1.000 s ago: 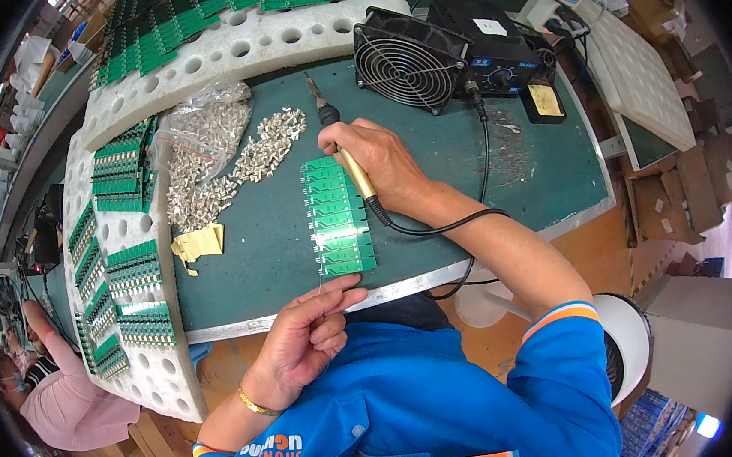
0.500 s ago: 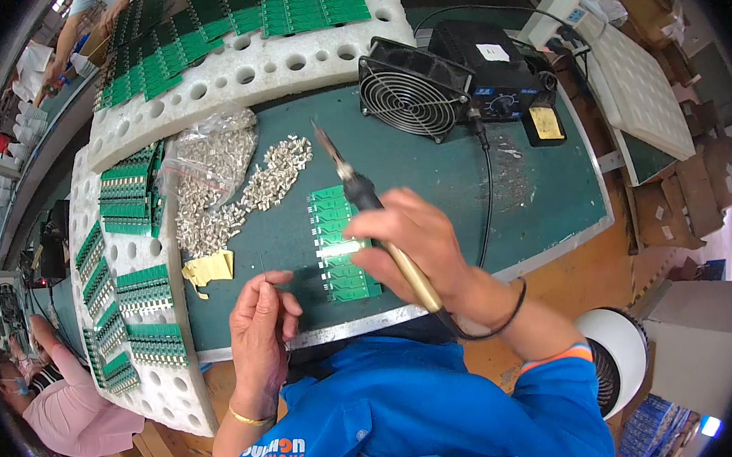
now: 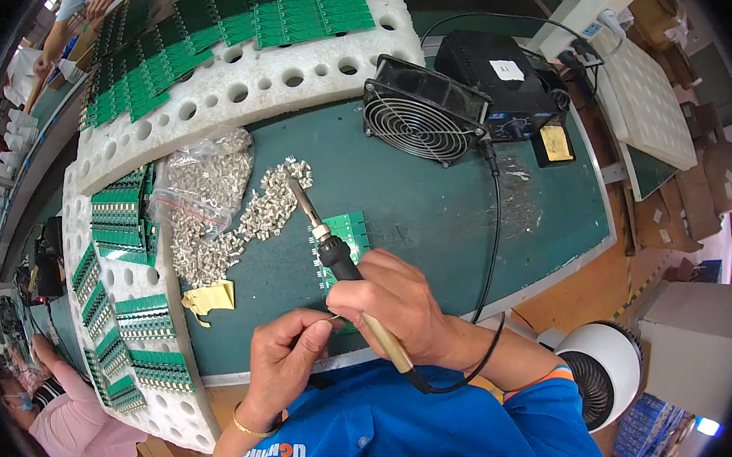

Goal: The person solders electronic components onto green printed circuit boards using a soldering iron and solder wire.

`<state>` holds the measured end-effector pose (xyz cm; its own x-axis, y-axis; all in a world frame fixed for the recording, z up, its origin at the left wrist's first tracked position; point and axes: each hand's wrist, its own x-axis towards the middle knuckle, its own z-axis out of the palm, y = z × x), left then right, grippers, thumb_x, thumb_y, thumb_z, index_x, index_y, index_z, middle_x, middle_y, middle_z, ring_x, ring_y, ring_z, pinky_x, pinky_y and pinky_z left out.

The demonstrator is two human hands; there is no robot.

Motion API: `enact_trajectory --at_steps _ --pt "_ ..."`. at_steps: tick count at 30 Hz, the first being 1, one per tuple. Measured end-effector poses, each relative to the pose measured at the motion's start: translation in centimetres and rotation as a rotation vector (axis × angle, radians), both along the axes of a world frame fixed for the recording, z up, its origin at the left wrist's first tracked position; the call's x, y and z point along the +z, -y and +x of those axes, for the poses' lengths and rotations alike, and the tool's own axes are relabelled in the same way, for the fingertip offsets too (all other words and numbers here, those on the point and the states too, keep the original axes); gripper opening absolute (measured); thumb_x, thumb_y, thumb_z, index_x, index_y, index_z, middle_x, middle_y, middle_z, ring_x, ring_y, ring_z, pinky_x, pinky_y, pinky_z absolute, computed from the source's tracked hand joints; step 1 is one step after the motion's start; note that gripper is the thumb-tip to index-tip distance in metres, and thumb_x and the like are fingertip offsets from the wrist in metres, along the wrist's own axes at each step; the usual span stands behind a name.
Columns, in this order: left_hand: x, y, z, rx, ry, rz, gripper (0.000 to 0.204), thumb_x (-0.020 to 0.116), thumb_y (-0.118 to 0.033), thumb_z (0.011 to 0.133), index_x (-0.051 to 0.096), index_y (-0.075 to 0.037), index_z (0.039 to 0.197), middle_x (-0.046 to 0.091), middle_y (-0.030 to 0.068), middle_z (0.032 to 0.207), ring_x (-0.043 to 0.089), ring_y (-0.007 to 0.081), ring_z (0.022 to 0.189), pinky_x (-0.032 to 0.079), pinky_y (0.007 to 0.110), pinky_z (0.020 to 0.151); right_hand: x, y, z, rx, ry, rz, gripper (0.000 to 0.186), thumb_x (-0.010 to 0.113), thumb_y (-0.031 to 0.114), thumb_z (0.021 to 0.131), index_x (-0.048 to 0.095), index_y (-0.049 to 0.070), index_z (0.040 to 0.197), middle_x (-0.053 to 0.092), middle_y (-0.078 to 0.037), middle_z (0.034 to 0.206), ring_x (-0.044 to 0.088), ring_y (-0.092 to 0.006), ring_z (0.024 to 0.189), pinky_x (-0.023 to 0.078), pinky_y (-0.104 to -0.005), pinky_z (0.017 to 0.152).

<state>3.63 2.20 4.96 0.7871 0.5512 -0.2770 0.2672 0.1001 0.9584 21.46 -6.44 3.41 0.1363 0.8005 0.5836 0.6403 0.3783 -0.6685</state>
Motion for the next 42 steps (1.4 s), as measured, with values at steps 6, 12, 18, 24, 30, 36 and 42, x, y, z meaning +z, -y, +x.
enact_trajectory --at_steps 6,12,18,24,30,36,42 --pt "-0.6 -1.6 -1.2 0.179 0.082 0.184 0.013 0.068 -0.010 0.092 0.071 0.003 0.091 0.063 0.0017 0.076 0.052 0.0065 0.064 0.039 0.021 0.056 0.8 -0.3 1.0 -0.112 -0.151 0.102 0.027 0.074 0.005 0.082 0.057 0.003 0.103 0.056 -0.007 0.070 0.049 -0.0221 0.055 0.037 -0.0325 0.050" --pt "-2.8 -3.8 -0.3 0.576 -0.053 0.453 0.009 0.071 -0.006 0.089 0.071 0.003 0.092 0.060 -0.0012 0.075 0.047 0.0039 0.064 0.036 0.019 0.056 1.0 1.9 1.9 -0.084 -0.148 0.017 0.040 0.058 0.036 0.097 0.056 -0.001 0.111 0.058 -0.007 0.074 0.052 -0.0200 0.061 0.038 -0.0353 0.060" --pt "-4.1 -3.9 0.7 0.502 -0.046 0.597 0.009 0.071 -0.004 0.087 0.071 0.002 0.094 0.057 -0.0027 0.073 0.043 0.0041 0.063 0.035 0.020 0.057 -0.2 2.4 1.3 -0.153 -0.155 -0.044 0.056 0.043 0.051 0.100 0.062 -0.001 0.104 0.060 -0.010 0.078 0.054 -0.0228 0.065 0.040 -0.0364 0.065" --pt "-5.1 -4.3 0.7 0.551 0.014 0.442 0.009 0.073 0.001 0.083 0.073 0.001 0.092 0.045 -0.0035 0.062 0.036 0.0051 0.057 0.030 0.022 0.051 -0.8 1.0 1.4 -0.178 -0.082 -0.050 0.028 0.070 0.028 0.088 0.064 0.001 0.097 0.062 -0.009 0.079 0.055 -0.0236 0.064 0.041 -0.0362 0.068" --pt "-5.3 -4.3 0.6 0.547 0.006 0.336 0.008 0.073 0.000 0.084 0.073 0.001 0.092 0.045 -0.0038 0.063 0.037 0.0055 0.059 0.031 0.023 0.053 -1.5 0.6 1.8 -0.243 -0.109 -0.047 0.017 0.074 0.011 0.080 0.064 0.002 0.089 0.063 -0.008 0.073 0.055 -0.0226 0.061 0.040 -0.0351 0.066" --pt "-5.2 -4.5 0.4 0.559 -0.010 0.319 0.009 0.073 -0.001 0.084 0.073 0.002 0.093 0.046 -0.0037 0.063 0.038 0.0056 0.060 0.032 0.022 0.055 -1.6 0.0 1.6 -0.264 -0.150 -0.104 0.016 0.073 0.013 0.083 0.065 0.002 0.090 0.064 -0.009 0.073 0.056 -0.0232 0.062 0.041 -0.0347 0.066" --pt "-5.3 -4.6 0.4 0.539 0.012 0.337 0.009 0.073 -0.001 0.085 0.072 0.002 0.093 0.047 -0.0030 0.064 0.038 0.0055 0.060 0.032 0.022 0.055 -1.5 -0.1 1.6 -0.260 -0.154 -0.116 0.015 0.072 0.013 0.083 0.065 0.002 0.091 0.064 -0.009 0.073 0.057 -0.0234 0.062 0.041 -0.0348 0.067"
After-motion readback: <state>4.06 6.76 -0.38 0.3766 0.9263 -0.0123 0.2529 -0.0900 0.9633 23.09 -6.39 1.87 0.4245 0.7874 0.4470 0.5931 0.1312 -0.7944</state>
